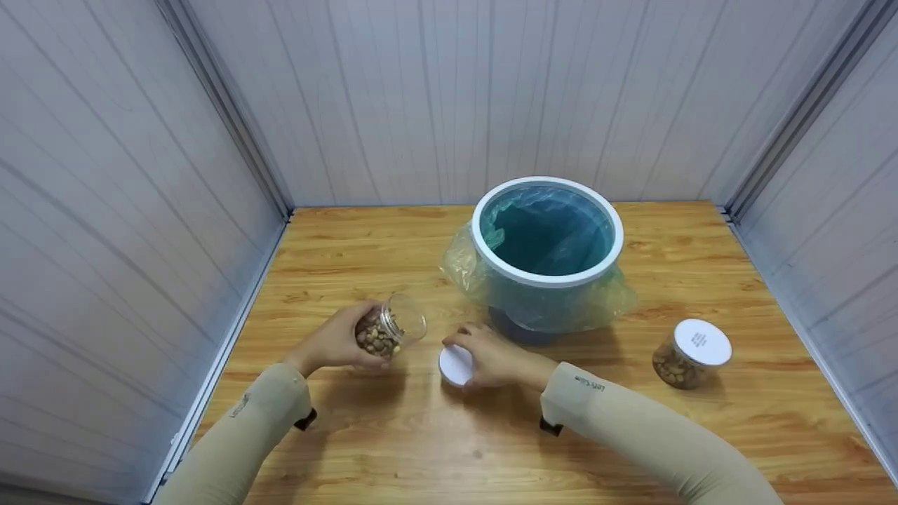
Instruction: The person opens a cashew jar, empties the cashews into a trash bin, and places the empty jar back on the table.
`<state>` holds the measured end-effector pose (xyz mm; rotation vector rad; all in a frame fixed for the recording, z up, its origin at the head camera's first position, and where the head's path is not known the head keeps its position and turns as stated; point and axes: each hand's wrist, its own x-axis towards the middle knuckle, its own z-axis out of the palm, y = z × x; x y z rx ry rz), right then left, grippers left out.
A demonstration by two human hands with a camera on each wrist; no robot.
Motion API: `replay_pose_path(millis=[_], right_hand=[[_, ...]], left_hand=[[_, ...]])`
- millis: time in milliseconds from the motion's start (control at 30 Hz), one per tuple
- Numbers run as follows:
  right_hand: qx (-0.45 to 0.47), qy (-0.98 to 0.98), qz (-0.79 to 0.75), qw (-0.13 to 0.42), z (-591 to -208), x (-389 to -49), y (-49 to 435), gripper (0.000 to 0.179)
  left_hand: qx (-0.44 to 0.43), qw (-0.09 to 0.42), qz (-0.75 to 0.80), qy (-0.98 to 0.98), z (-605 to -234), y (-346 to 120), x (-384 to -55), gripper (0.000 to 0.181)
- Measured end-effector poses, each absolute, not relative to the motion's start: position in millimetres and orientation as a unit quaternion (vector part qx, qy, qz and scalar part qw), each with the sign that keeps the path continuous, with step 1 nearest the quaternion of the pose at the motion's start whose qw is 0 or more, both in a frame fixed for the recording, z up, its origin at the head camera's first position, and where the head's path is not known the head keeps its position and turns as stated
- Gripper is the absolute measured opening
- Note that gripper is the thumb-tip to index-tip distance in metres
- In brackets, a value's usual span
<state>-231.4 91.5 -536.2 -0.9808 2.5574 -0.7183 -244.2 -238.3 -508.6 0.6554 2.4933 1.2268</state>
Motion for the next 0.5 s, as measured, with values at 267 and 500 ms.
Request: replay_pose_path(millis=[267, 500], right_hand=[[-0.341, 0.890, -0.262, 0.152, -549.6, -232.0, 92.1, 0.088], [-0.341, 0.880, -0.292, 0.155, -556.6, -233.5, 95.8, 0.088]], left_hand=[[0.228, 0.145, 0.426, 0.863, -509.7, -238.4, -243.5, 0.093], [0.232, 0.141, 0.422, 0.865, -511.3, -239.3, -243.3, 0.092]])
